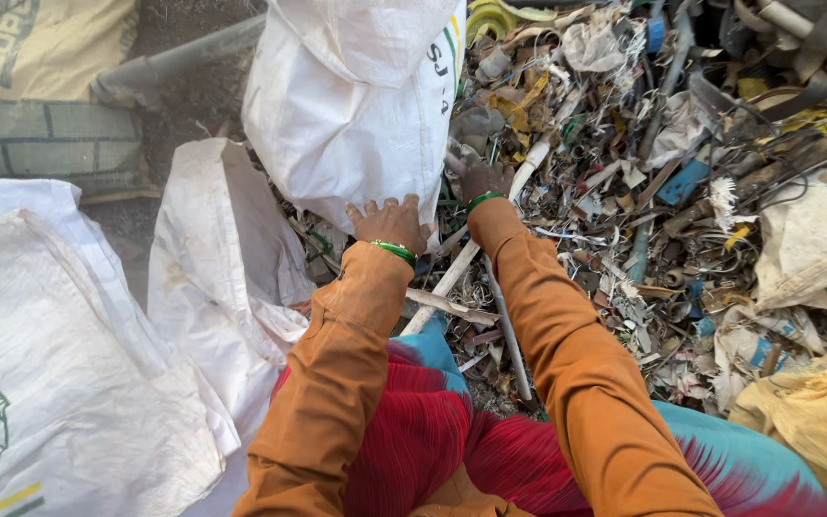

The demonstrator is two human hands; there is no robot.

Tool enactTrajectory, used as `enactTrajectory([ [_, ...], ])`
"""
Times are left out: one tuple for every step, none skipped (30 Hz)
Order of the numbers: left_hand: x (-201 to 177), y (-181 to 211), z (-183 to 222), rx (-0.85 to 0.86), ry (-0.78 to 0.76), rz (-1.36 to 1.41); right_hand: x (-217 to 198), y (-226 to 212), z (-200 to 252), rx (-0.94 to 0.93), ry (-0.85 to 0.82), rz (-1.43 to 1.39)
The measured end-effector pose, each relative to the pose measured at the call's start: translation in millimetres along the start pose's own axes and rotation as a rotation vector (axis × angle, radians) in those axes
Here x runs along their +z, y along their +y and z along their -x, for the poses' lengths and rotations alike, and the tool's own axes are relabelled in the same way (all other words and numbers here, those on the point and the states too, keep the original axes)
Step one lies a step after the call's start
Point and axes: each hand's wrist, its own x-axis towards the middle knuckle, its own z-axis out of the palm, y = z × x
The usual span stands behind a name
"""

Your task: The person sits on the ground and sorts through a large pile of debris, picking out pieces of plastic piping, metal parts, and other recyclables to put into separate bags.

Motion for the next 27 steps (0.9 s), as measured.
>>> enactTrajectory([
  [1,-3,-2,0.003,0.025,0.005,-2,-1,-4,-0.017,-0.110,0.037],
  [2,-5,-5,0.005,0.046,0.013,-4,2,-10,-0.035,-0.223,0.076],
  [3,-9,-5,0.007,0.067,0.020,-6,6,-13,-0.054,-0.336,0.116],
  [2,-10,-6,-0.007,0.060,0.029,-8,16,-17,-0.067,-0.316,0.035],
  [2,-12,-6,-0.020,0.053,0.038,-11,28,-17,-0.081,-0.296,-0.046],
  [0,-14,-7,-0.031,0.052,0.046,-13,33,-17,-0.093,-0.270,-0.127],
  [-2,-14,-6,-0.022,0.055,0.051,-14,35,-17,-0.097,-0.269,-0.156],
  [-2,-13,-4,-0.015,0.056,0.055,-14,37,-15,-0.101,-0.272,-0.186],
  [-2,-11,-1,-0.008,0.056,0.059,-12,38,-12,-0.106,-0.274,-0.216],
  [-2,-9,2,0.005,0.065,0.052,-6,35,-9,-0.091,-0.250,-0.169],
  [-3,-6,5,0.018,0.073,0.044,2,31,-8,-0.076,-0.227,-0.122],
  [-4,-4,9,0.029,0.082,0.034,11,25,-10,-0.063,-0.204,-0.079],
  [-5,-2,13,0.032,0.074,0.042,22,21,-13,-0.013,-0.159,-0.202],
  [-7,-1,16,0.032,0.071,0.052,33,14,-21,0.033,-0.112,-0.325],
  [-10,0,17,0.033,0.068,0.062,42,6,-30,0.079,-0.064,-0.447],
  [-10,-1,19,0.032,0.066,0.059,47,-8,-37,0.028,0.105,-0.582],
  [-11,-2,19,0.031,0.064,0.057,45,-21,-41,-0.025,0.275,-0.716],
  [-13,-3,16,0.032,0.066,0.054,37,-29,-46,0.031,0.286,-0.732],
  [-14,-4,13,0.010,0.054,0.060,23,-38,-49,0.072,0.204,-0.825],
  [-15,-6,10,-0.010,0.042,0.068,8,-39,-47,0.143,0.052,-0.942],
  [-15,-9,7,-0.030,0.030,0.075,-14,-40,-39,0.218,-0.081,-1.056],
  [-15,-11,4,-0.036,0.030,0.081,-36,-38,-26,0.280,-0.182,-1.117],
  [-13,-13,1,-0.041,0.031,0.088,-54,-31,-9,0.331,-0.256,-1.163],
  [-10,-14,-1,-0.041,0.026,0.092,-66,-18,13,0.373,-0.303,-1.196],
  [-6,-15,-2,-0.024,0.025,0.088,-72,-2,33,0.387,-0.327,-1.215],
  [-4,-15,-4,-0.005,0.027,0.084,-72,19,57,0.318,-0.258,-1.240],
  [-3,-14,-5,0.013,0.030,0.080,-68,44,83,0.248,-0.189,-1.261],
])
